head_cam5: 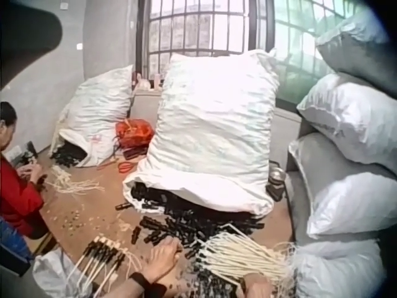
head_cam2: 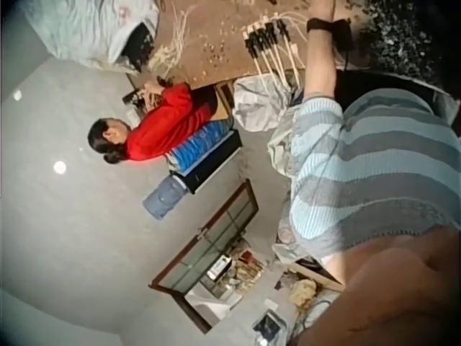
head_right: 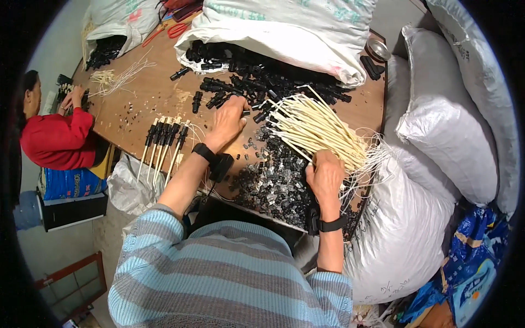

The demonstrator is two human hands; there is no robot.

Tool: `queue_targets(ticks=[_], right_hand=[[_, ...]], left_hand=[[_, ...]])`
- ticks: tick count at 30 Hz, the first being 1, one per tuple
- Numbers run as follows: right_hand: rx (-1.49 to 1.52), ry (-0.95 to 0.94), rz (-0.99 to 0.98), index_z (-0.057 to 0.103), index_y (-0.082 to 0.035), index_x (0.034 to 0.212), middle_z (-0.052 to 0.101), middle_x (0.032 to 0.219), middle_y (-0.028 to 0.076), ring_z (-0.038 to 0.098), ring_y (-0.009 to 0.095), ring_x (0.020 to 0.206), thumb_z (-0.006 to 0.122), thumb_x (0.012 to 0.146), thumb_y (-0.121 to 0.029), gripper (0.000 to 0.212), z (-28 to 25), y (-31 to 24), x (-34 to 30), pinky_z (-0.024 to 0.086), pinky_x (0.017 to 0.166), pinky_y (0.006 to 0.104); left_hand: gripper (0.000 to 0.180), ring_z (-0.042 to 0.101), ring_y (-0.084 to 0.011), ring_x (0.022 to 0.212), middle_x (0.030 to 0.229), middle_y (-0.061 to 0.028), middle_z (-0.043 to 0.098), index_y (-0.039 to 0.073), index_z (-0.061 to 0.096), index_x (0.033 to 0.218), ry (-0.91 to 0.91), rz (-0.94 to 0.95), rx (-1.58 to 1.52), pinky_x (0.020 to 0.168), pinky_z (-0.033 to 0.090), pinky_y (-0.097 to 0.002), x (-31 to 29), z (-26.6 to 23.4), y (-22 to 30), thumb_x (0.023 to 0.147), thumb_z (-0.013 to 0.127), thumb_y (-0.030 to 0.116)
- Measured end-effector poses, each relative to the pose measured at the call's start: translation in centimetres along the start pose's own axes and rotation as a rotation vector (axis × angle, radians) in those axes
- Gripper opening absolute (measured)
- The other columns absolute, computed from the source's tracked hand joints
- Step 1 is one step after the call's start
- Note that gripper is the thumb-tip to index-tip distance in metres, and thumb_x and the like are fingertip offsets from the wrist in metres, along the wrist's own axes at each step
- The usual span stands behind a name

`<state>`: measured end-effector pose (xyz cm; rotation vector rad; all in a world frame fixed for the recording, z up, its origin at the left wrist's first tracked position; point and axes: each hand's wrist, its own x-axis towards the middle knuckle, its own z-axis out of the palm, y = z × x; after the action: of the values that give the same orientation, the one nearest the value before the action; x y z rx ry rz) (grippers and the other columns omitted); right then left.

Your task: The person assembles components by hand, picking up a white stick and a black connector, fitting them together, and threading a white cord through the assembly. The person repeats this process for each set of items, placing the completed assemblies onto the wooden table.

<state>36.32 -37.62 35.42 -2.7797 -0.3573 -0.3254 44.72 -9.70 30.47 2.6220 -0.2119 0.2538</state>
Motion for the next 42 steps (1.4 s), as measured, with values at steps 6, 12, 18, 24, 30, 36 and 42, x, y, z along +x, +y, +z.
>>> queue_targets(ticks=[6,12,18,24,30,36,42], right_hand=[[0.356,-0.006,-0.122,0.061,-0.007,0.095,0.061,0.071,0.011,0.059,0.029,0.061,0.064,0.084,-0.008,0.012,-0.6,-4.4,0.3,0.045,0.059,0.0358],[0.533,-0.112,0.159,0.067,-0.008,0.110,0.065,0.075,0.012,0.060,0.022,0.061,0.062,0.086,-0.009,0.024,1.3,-4.5,-0.9,0.047,0.059,0.0316],[0.439,-0.144,-0.003,0.069,-0.006,0.107,0.067,0.083,0.014,0.065,0.028,0.069,0.063,0.084,-0.004,0.025,1.2,-5.6,-1.1,0.050,0.062,0.0337],[0.140,-0.116,-0.312,0.068,-0.014,0.112,0.063,0.072,0.008,0.060,0.027,0.059,0.071,0.076,-0.011,0.037,0.2,-6.9,-1.0,0.045,0.052,0.0354],[0.347,-0.085,0.103,0.067,-0.008,0.109,0.066,0.070,0.013,0.064,0.025,0.059,0.073,0.075,-0.009,0.034,-1.7,-5.0,0.2,0.050,0.058,0.0349],[1.811,-0.247,0.356,0.061,-0.007,0.077,0.068,0.104,0.009,0.045,0.004,0.052,0.064,0.090,-0.016,0.016,-0.8,-3.6,-0.6,0.038,0.044,0.0170],[0.803,-0.410,-0.102,0.069,-0.003,0.097,0.065,0.075,0.010,0.061,0.015,0.062,0.073,0.081,-0.013,0.019,0.3,-8.5,-0.4,0.047,0.056,0.0302]], left_hand=[[0.030,0.057,-0.0357,0.093,0.094,-0.0133,0.059,0.005,0.058,0.097,0.030,0.066,-0.015,0.075,0.047,-0.0444,-1.2,0.9,-2.5,0.069,0.071,0.006],[0.028,0.055,-0.0319,0.089,0.092,-0.0113,0.057,0.005,0.056,0.098,0.029,0.062,-0.306,0.077,0.045,-0.0393,-4.2,-2.7,0.5,0.072,0.066,0.007],[0.033,0.055,-0.0346,0.090,0.091,-0.0160,0.055,0.004,0.051,0.109,-0.010,0.192,-0.374,0.080,0.045,-0.0382,-6.6,-2.9,1.4,0.077,0.054,0.006],[0.021,0.054,-0.0305,0.095,0.092,-0.0115,0.057,0.006,0.060,0.098,-0.048,0.414,-0.190,0.082,0.044,-0.0389,-8.0,-2.7,3.8,0.077,0.060,0.002],[0.035,0.059,-0.0229,0.070,0.085,-0.0020,0.057,0.015,0.063,0.108,0.160,0.457,-0.166,0.067,0.046,-0.0365,-8.5,-5.5,5.6,0.074,0.069,0.012],[0.024,0.056,-0.0126,0.055,0.067,-0.0027,0.057,0.008,0.063,0.106,0.015,0.198,-0.143,0.047,0.042,-0.0266,-10.0,-4.1,1.8,0.083,0.064,0.010],[0.019,0.054,-0.0049,0.057,0.082,0.0002,0.067,0.002,0.062,0.106,-0.287,-0.515,-1.226,0.049,0.042,-0.0205,-9.6,-3.1,3.6,0.089,0.054,0.004]])
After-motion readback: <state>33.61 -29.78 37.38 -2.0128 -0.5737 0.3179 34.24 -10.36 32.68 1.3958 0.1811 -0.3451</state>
